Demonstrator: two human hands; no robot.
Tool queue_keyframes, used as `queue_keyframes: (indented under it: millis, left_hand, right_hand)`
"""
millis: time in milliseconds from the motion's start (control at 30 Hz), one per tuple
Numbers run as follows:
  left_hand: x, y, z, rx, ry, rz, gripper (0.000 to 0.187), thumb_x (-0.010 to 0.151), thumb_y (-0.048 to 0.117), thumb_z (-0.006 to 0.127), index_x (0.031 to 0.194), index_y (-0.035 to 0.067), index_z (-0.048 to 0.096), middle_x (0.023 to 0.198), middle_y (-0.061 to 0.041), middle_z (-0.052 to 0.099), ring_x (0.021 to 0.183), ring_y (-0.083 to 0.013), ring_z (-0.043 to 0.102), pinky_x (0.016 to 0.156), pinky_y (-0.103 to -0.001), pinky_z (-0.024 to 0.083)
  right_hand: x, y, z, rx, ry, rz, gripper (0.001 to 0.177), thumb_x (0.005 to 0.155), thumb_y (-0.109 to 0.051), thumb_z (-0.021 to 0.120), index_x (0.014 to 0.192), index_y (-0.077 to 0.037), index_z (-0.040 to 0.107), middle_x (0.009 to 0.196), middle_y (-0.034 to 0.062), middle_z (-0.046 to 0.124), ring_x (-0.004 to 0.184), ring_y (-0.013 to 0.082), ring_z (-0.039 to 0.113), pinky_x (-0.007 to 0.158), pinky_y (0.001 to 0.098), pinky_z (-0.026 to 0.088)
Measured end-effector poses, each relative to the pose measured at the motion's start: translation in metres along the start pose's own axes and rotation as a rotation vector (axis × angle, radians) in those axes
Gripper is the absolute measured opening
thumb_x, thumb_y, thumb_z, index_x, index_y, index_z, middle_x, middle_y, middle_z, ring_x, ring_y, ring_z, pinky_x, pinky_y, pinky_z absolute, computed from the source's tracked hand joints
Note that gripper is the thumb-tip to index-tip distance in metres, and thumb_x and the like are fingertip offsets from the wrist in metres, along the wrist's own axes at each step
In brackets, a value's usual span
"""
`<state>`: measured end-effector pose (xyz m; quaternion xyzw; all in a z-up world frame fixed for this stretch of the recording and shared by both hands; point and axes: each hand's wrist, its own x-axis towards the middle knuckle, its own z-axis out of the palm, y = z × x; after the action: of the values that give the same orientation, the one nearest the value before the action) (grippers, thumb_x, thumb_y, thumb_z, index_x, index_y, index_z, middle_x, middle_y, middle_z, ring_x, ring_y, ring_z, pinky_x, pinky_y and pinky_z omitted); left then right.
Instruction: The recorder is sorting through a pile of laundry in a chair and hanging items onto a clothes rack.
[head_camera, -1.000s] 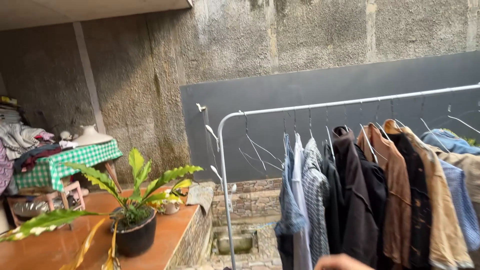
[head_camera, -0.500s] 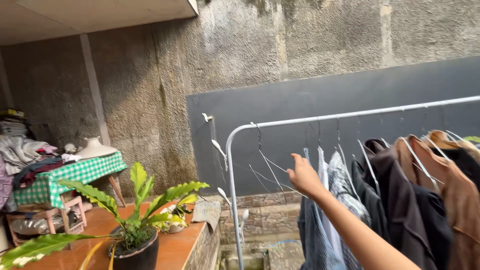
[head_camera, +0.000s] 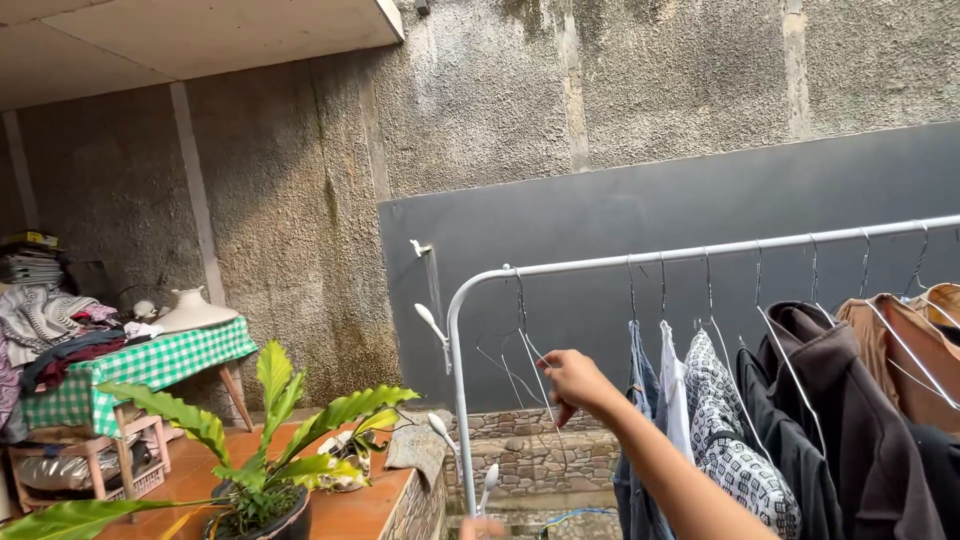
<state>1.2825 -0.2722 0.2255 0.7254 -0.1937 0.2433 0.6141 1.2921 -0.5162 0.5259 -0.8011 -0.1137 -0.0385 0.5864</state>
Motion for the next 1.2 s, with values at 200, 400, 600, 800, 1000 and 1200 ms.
queue_keyframes:
  millis: [200, 400, 600, 800, 1000, 1200]
  left_hand:
    - [0.133, 0.182, 0.043, -0.075, 0.059, -0.267, 0.036, 0.093, 0.018, 0.055, 0.124, 0.004, 0.067, 0.118, -0.013, 0.077, 0.108, -0.0219, 0.07, 0.095, -0.031, 0.05]
    - [0.211, 0.169, 0.058, 0.25, -0.07, -0.309, 0.029, 0.085, 0.01, 0.058, 0.101, -0.008, 0.073, 0.104, -0.026, 0.076, 0.098, -0.0345, 0.075, 0.083, -0.045, 0.055]
    - [0.244, 0.135, 0.066, 0.321, -0.038, -0.246, 0.034, 0.085, 0.014, 0.052, 0.106, 0.001, 0.075, 0.109, -0.022, 0.074, 0.106, -0.037, 0.07, 0.091, -0.044, 0.054]
    - [0.233, 0.17, 0.047, 0.602, 0.078, -0.127, 0.032, 0.085, 0.022, 0.054, 0.097, 0.004, 0.077, 0.108, -0.025, 0.072, 0.107, -0.0439, 0.067, 0.095, -0.047, 0.055]
    - [0.218, 0.195, 0.03, 0.631, -0.004, -0.305, 0.032, 0.085, 0.02, 0.054, 0.103, 0.008, 0.077, 0.112, -0.022, 0.072, 0.107, -0.0433, 0.067, 0.096, -0.047, 0.054]
    - [0.22, 0.161, 0.018, 0.69, -0.006, -0.26, 0.032, 0.086, 0.023, 0.055, 0.106, 0.01, 0.076, 0.116, -0.021, 0.071, 0.111, -0.0421, 0.065, 0.098, -0.047, 0.051]
  right_hand:
    - [0.049, 0.028, 0.013, 0.048, 0.039, -0.223, 0.035, 0.096, -0.007, 0.048, 0.125, 0.0, 0.066, 0.059, 0.0084, 0.057, 0.046, 0.0199, 0.051, 0.041, 0.0343, 0.042]
    - [0.101, 0.049, -0.004, -0.22, 0.204, -0.41, 0.025, 0.09, -0.021, 0.075, 0.098, 0.003, 0.08, 0.069, 0.0057, 0.072, 0.058, 0.0097, 0.061, 0.054, 0.0265, 0.05]
    - [0.008, -0.03, -0.006, -0.294, 0.134, -0.151, 0.032, 0.09, -0.01, 0.058, 0.121, -0.005, 0.067, 0.069, 0.0151, 0.072, 0.051, 0.0229, 0.072, 0.054, 0.0371, 0.058]
    - [-0.019, -0.044, -0.013, -0.391, 0.262, -0.127, 0.028, 0.099, -0.017, 0.045, 0.114, -0.001, 0.062, 0.068, 0.013, 0.075, 0.053, 0.0218, 0.073, 0.054, 0.0343, 0.06]
    - [-0.041, -0.011, -0.021, -0.222, 0.372, -0.196, 0.028, 0.101, -0.022, 0.05, 0.118, -0.001, 0.055, 0.059, 0.005, 0.064, 0.048, 0.0183, 0.064, 0.048, 0.0341, 0.054]
    - [-0.111, 0.0, -0.008, 0.074, 0.482, -0.449, 0.024, 0.1, -0.021, 0.063, 0.114, -0.001, 0.063, 0.053, -0.0017, 0.052, 0.042, 0.0056, 0.043, 0.04, 0.0268, 0.034]
